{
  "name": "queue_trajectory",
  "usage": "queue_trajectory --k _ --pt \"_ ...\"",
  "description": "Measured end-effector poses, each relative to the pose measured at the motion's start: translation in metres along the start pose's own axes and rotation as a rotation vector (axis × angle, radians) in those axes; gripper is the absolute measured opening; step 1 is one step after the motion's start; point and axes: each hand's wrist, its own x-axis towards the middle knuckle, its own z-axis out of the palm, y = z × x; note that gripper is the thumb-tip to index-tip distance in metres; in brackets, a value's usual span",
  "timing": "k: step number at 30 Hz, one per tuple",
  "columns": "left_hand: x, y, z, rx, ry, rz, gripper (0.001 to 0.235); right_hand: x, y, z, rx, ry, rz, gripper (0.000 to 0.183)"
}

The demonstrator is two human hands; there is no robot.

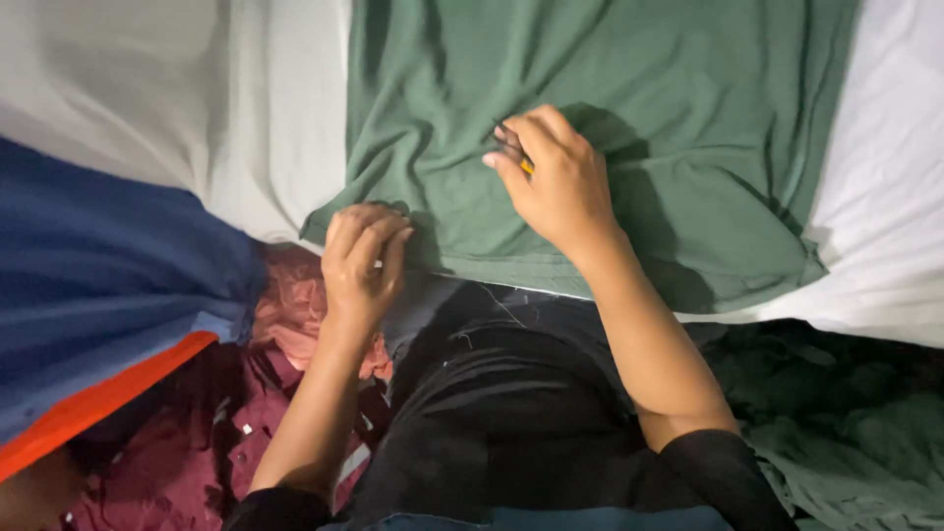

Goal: The person lays a green shirt on a white bedsheet and uses yellow-handled scissors to cut the bottom hem and sleeve cuffs. The person repeatedly folds and unfolds the fabric to access different sections for cutting.

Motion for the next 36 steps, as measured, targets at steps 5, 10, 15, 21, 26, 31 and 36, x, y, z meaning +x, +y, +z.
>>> queue_trajectory --k 5,10,15,21,26,31,36 --pt "0.005 0.001 -0.011 0.105 0.018 -0.057 0.015 0.004 0.002 0.014 -0.145 0.05 0.082 0.011" --pt "0.018 -0.006 -0.004 0.196 0.022 -0.14 0.032 -0.029 0.013 0.0 -0.019 0.163 0.071 0.013" --pt "0.01 -0.018 0.006 0.237 0.092 -0.13 0.007 -0.039 -0.018 -0.001 0.238 0.092 0.095 0.016" --pt "-0.009 0.002 -0.019 0.09 0.122 -0.166 0.006 -0.021 -0.028 0.025 0.258 0.024 -0.014 0.008" --pt "-0.023 0.019 -0.053 -0.107 -0.221 -0.17 0.007 -0.002 -0.049 0.046 0.125 0.052 -0.004 0.012" --pt "-0.027 0.001 -0.068 0.02 -0.333 -0.301 0.019 0.008 -0.065 0.07 -0.113 -0.091 -0.15 0.035" --pt "0.025 -0.006 -0.049 -0.019 -0.138 -0.19 0.01 -0.01 -0.064 0.087 -0.123 0.014 -0.275 0.016"
